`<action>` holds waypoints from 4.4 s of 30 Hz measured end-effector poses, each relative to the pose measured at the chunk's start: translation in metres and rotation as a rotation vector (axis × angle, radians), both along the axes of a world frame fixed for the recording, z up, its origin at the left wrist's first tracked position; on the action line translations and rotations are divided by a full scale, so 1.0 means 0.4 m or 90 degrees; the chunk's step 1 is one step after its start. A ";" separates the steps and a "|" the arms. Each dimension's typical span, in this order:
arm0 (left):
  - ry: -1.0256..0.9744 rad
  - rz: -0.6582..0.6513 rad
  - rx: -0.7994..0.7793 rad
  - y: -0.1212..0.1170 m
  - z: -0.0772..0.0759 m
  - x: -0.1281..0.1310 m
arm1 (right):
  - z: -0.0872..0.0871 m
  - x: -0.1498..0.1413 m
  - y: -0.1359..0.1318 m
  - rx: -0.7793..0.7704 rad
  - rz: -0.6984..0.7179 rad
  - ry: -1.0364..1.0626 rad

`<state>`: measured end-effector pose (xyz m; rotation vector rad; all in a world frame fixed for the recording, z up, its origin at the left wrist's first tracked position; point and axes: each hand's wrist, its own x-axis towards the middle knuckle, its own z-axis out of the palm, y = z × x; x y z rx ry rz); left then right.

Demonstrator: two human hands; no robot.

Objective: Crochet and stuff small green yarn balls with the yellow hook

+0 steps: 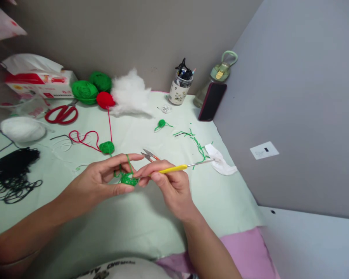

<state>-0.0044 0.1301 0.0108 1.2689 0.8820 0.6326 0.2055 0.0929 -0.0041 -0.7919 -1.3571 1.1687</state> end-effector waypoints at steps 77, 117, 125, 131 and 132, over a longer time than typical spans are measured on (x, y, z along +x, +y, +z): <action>-0.335 -0.039 -0.317 -0.002 0.000 0.010 | -0.006 -0.008 0.006 0.010 -0.085 0.091; -0.158 0.003 -0.114 -0.029 -0.032 0.026 | -0.002 -0.020 -0.007 0.195 -0.132 -0.137; -0.075 0.010 -0.102 -0.030 -0.010 0.024 | -0.009 -0.017 0.009 0.047 -0.019 0.017; 0.008 0.002 -0.018 -0.024 0.003 0.018 | -0.013 -0.027 0.008 -0.008 0.007 0.070; 0.018 0.000 -0.004 -0.023 0.005 0.016 | -0.014 -0.028 0.009 -0.025 0.012 0.085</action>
